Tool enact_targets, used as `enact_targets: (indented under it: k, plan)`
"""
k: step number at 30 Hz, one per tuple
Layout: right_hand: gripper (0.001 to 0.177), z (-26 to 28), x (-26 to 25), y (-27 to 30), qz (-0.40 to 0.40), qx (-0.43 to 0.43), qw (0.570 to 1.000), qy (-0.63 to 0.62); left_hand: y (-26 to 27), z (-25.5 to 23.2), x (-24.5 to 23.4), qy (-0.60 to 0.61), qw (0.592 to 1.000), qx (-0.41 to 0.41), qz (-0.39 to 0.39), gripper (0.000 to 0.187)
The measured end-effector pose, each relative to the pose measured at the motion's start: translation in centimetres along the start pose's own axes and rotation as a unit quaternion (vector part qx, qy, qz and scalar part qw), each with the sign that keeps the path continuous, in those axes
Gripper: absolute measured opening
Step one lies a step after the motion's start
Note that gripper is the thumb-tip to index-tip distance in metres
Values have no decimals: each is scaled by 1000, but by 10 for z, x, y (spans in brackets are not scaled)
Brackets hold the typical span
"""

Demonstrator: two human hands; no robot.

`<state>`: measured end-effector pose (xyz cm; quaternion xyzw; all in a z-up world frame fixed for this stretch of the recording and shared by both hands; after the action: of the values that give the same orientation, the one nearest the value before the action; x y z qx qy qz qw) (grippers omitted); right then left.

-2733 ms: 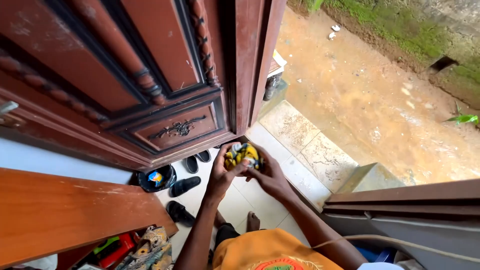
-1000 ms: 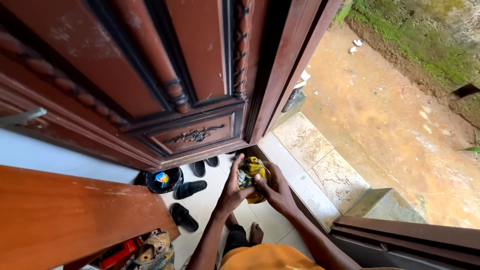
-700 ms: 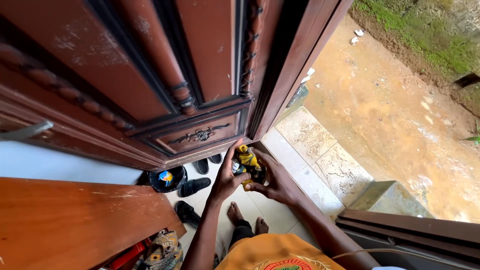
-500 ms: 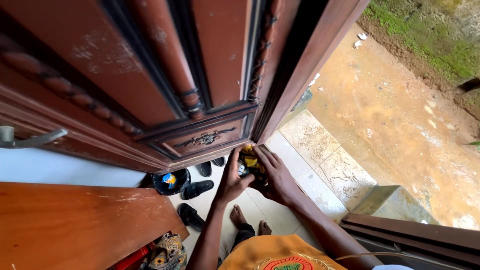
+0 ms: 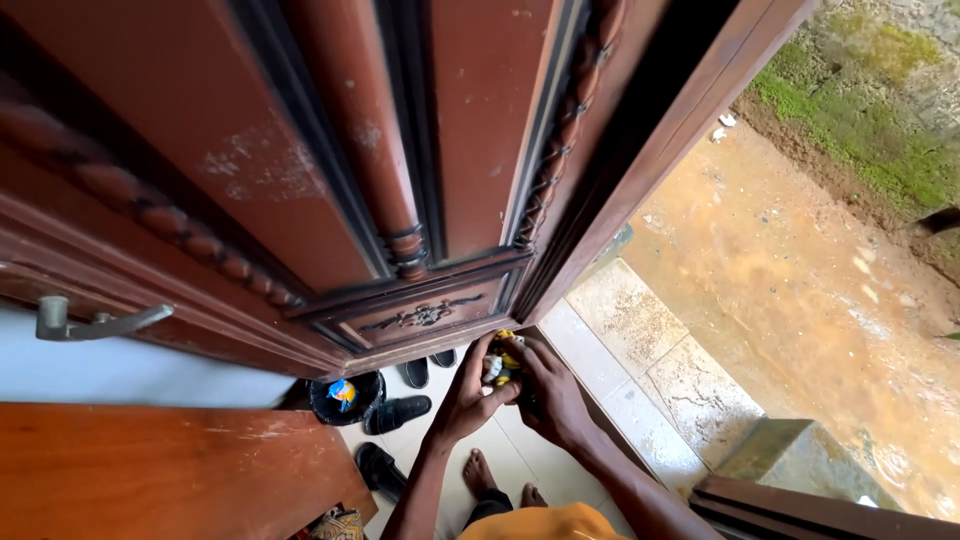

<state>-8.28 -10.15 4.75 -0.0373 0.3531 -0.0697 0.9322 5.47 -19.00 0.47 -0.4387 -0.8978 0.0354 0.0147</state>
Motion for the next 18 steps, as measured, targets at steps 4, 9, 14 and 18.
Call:
enact_targets:
  k: [4, 9, 14, 18]
  plan:
    - [77, 4, -11, -14, -27, 12, 999, -35, -10, -29, -11, -54, 997, -55, -12, 80]
    - [75, 30, -52, -43, -98, -62, 993, 6, -38, -71, -19, -150, 984, 89, -23, 75]
    - [75, 36, -86, -73, -191, -59, 980, -22, -66, -133, -16, -119, 990, 69, -25, 71]
    - [68, 40, -120, -104, -306, -63, 950, -8, -86, -159, -17, -163, 961, 221, -27, 67]
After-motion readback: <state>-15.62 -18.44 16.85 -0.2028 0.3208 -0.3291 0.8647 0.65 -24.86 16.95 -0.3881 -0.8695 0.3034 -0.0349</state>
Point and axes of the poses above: each hand's wrist, its own y-axis away from the middle knuckle, its own x-axis out of the palm, z = x × y, the point moved 2 cm from there along -y, towards the middle knuckle, and after that the axes turned 6 degrees about z, right-handed, at the moved point
